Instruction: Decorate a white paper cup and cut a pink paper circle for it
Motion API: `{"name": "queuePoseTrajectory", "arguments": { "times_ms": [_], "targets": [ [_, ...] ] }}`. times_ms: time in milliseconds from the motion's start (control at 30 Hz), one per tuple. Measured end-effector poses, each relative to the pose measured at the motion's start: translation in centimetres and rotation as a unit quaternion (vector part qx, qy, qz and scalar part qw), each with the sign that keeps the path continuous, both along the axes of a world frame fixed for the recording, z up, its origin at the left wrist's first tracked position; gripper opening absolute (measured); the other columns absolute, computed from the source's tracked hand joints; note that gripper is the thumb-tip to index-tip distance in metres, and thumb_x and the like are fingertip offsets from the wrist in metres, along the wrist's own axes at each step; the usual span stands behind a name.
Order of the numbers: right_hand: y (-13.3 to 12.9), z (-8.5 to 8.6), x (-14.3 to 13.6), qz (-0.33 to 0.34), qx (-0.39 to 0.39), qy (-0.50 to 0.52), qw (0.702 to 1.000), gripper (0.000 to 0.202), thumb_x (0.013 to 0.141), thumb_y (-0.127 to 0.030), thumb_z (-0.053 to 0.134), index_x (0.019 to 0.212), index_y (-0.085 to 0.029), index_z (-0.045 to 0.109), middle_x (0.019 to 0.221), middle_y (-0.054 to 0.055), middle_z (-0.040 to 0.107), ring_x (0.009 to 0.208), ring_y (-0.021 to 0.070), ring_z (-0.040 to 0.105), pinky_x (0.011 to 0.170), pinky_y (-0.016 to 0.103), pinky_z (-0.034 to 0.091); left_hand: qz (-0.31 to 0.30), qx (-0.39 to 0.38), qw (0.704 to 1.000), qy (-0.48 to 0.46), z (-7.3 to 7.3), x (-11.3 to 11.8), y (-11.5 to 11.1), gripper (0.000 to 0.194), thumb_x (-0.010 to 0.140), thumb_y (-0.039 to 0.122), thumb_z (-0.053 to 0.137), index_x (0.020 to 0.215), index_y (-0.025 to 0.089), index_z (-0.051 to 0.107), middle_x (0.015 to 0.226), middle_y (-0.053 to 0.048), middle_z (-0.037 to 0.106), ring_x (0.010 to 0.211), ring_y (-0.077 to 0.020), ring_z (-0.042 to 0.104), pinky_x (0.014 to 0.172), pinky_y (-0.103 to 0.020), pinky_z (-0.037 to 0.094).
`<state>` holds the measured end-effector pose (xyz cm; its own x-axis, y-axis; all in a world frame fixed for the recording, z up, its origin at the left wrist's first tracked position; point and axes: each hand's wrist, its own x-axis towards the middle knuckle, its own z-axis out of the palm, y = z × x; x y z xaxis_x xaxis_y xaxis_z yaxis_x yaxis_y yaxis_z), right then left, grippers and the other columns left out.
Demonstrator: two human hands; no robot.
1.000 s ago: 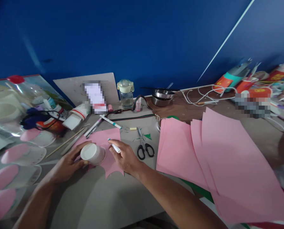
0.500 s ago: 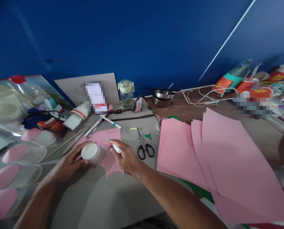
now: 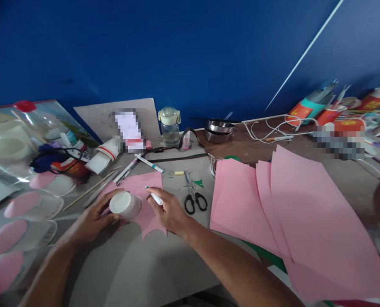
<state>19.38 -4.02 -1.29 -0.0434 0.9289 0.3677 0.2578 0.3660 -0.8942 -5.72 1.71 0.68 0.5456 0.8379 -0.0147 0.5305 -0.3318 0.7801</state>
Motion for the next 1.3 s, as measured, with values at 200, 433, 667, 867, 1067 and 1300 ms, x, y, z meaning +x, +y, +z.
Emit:
{"name": "queuePoseTrajectory", "arguments": {
  "times_ms": [200,433,667,867,1067,1300],
  "targets": [
    [0.02,-0.03,0.01,0.001,-0.004,-0.001,1.0,0.031,0.095,-0.033,0.045,0.118,-0.017,0.06,0.109,0.012,0.069,0.098,0.0194,0.066,0.084,0.032,0.053,-0.005,0.001,1.0,0.005,-0.23,-0.17,0.02,0.067,0.082,0.045,0.06,0.14,0.016,0.043,0.141,-0.015,0.05,0.13,-0.0303,0.045,0.109,-0.042,0.034],
    [-0.05,0.27,0.04,0.003,-0.015,0.003,1.0,0.032,0.095,-0.035,0.045,0.118,-0.018,0.061,0.11,0.011,0.069,0.095,0.019,0.066,0.083,0.032,0.053,0.0,-0.007,1.0,0.005,-0.08,-0.07,-0.06,0.067,0.082,0.043,0.061,0.141,0.017,0.042,0.14,-0.015,0.051,0.128,-0.0303,0.047,0.108,-0.044,0.035],
    [-0.22,0.45,0.1,0.025,-0.035,0.081,0.996,0.039,0.096,-0.044,0.043,0.122,-0.019,0.058,0.099,0.008,0.069,0.087,0.017,0.065,0.078,0.031,0.054,0.011,-0.001,1.0,-0.001,0.27,0.05,-0.13,0.066,0.08,0.048,0.063,0.138,0.019,0.048,0.14,-0.013,0.052,0.129,-0.0311,0.047,0.105,-0.04,0.039],
    [-0.01,0.37,0.24,0.013,-0.085,0.162,0.983,0.044,0.092,-0.053,0.048,0.114,-0.017,0.061,0.093,0.008,0.071,0.084,0.0181,0.066,0.075,0.031,0.054,0.005,0.008,1.0,0.003,0.5,0.17,-0.19,0.065,0.08,0.046,0.063,0.137,0.019,0.049,0.137,-0.013,0.056,0.125,-0.0315,0.05,0.105,-0.041,0.04],
    [0.1,0.16,0.13,0.007,-0.102,0.133,0.986,0.042,0.092,-0.053,0.048,0.11,-0.017,0.062,0.086,0.007,0.069,0.077,0.0179,0.065,0.069,0.03,0.053,0.005,-0.001,1.0,-0.003,0.53,0.27,-0.26,0.066,0.081,0.045,0.062,0.139,0.018,0.046,0.14,-0.014,0.053,0.128,-0.0312,0.047,0.107,-0.043,0.037],
    [0.43,0.14,0.07,-0.013,-0.082,0.05,0.995,0.041,0.094,-0.049,0.044,0.11,-0.016,0.063,0.08,0.005,0.067,0.072,0.0169,0.061,0.064,0.028,0.05,0.011,0.013,1.0,0.001,0.56,0.4,-0.42,0.063,0.082,0.047,0.06,0.137,0.019,0.047,0.137,-0.014,0.054,0.128,-0.0305,0.047,0.106,-0.042,0.037]
  ]
}}
